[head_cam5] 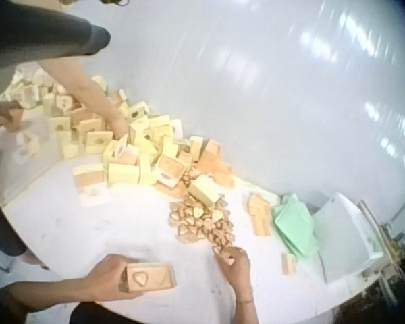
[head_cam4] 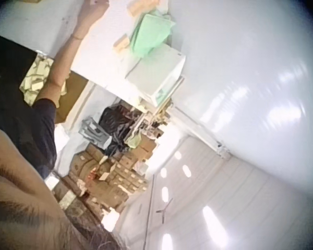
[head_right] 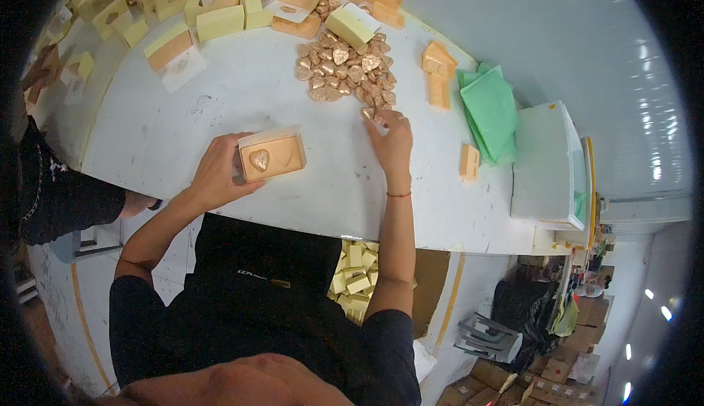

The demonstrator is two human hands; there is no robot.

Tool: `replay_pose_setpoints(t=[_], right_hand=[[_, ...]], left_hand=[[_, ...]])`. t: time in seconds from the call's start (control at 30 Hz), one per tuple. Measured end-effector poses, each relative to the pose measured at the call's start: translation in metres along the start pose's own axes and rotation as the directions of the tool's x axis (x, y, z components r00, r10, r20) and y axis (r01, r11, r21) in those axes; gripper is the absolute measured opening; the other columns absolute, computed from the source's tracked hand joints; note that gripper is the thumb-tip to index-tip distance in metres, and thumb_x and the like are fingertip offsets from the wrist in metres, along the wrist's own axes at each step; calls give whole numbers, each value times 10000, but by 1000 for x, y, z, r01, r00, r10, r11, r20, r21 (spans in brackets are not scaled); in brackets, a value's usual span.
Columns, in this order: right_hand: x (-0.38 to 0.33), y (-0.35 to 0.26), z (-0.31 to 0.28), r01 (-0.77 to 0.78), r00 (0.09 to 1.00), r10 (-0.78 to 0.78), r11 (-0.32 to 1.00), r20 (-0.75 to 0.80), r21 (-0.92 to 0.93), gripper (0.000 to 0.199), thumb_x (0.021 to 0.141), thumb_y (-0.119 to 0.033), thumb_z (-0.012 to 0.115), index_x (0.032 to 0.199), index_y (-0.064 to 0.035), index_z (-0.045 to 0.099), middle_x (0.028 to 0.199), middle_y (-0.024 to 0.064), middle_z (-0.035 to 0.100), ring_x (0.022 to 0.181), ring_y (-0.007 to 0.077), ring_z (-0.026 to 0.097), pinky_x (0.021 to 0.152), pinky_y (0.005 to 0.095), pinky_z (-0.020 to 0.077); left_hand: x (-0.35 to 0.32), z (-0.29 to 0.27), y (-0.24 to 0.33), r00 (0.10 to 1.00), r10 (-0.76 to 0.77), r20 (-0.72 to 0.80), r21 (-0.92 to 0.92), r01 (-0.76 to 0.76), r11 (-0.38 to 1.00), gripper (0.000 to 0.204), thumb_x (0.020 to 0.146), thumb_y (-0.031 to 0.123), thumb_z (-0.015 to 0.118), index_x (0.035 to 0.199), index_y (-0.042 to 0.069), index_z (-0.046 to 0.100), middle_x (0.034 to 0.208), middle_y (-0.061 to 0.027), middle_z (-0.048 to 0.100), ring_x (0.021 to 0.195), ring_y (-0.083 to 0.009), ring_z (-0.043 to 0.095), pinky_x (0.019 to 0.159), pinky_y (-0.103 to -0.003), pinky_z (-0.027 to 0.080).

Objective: The person repeatedly picks small heart-shaped metallic pieces and places them into small rectangular boxes with two indentations. They close each box after filling it and set it aside on the table. The process continues with multiple boxes throughout the clip.

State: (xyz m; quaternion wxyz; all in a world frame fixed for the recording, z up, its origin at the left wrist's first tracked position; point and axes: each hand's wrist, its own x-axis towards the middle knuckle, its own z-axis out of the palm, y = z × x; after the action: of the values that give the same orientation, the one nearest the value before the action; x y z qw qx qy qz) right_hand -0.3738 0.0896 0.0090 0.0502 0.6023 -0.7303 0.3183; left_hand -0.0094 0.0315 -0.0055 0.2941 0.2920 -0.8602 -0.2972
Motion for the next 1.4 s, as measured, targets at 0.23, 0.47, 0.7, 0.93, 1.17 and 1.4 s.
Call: replay_pose_setpoints(t=[0.23,0.47,0.7,0.93,1.17,1.4], right_hand=[[3,-27,14,-102,984,123,982,130,-157,269,828,-251,762,1034,-81,725,895,77,718,884,281,644,760,393,523],[-11,-60,-13,124,992,-124,992,-5,6,181,781,-129,805,909,-33,720,952,108,651,894,246,617,745,360,499],[-25,-57,-27,-76,967,47,991,251,106,385,793,-92,801,1169,-68,722,1058,113,662,906,230,622,728,319,517],[-29,-41,-14,-151,943,105,980,315,126,363,768,-87,821,1109,-23,719,977,112,655,798,228,629,730,345,527],[-27,-110,-32,174,972,-224,885,66,433,346,713,-60,836,1041,-57,726,894,89,667,851,233,634,777,346,518],[-29,-148,10,486,852,-487,872,195,56,317,751,-124,820,1060,-105,750,970,27,711,928,217,587,808,345,432]], left_hand=[[0,-7,6,999,-35,20,-21,36,999,801,701,262,869,1350,51,450,1242,-149,571,1150,-357,529,1000,-437,427],[-4,-3,0,999,36,-14,-36,-37,999,787,710,261,862,1348,53,451,1202,-159,585,1120,-351,551,1017,-438,406],[-1,-5,3,996,-48,71,-13,49,999,867,691,289,891,1379,35,427,1282,-183,526,1161,-367,516,1002,-445,427],[1,-4,3,1000,-21,14,-34,21,999,820,703,239,873,1375,65,435,1186,-147,577,1080,-355,551,950,-431,444],[0,-4,0,1000,-10,21,-72,12,997,811,706,242,868,1373,73,439,1164,-147,585,1070,-356,554,942,-437,443],[1,-5,1,1000,-11,20,-73,13,997,800,708,264,860,1372,76,454,1190,-143,590,1088,-353,551,959,-437,440]])
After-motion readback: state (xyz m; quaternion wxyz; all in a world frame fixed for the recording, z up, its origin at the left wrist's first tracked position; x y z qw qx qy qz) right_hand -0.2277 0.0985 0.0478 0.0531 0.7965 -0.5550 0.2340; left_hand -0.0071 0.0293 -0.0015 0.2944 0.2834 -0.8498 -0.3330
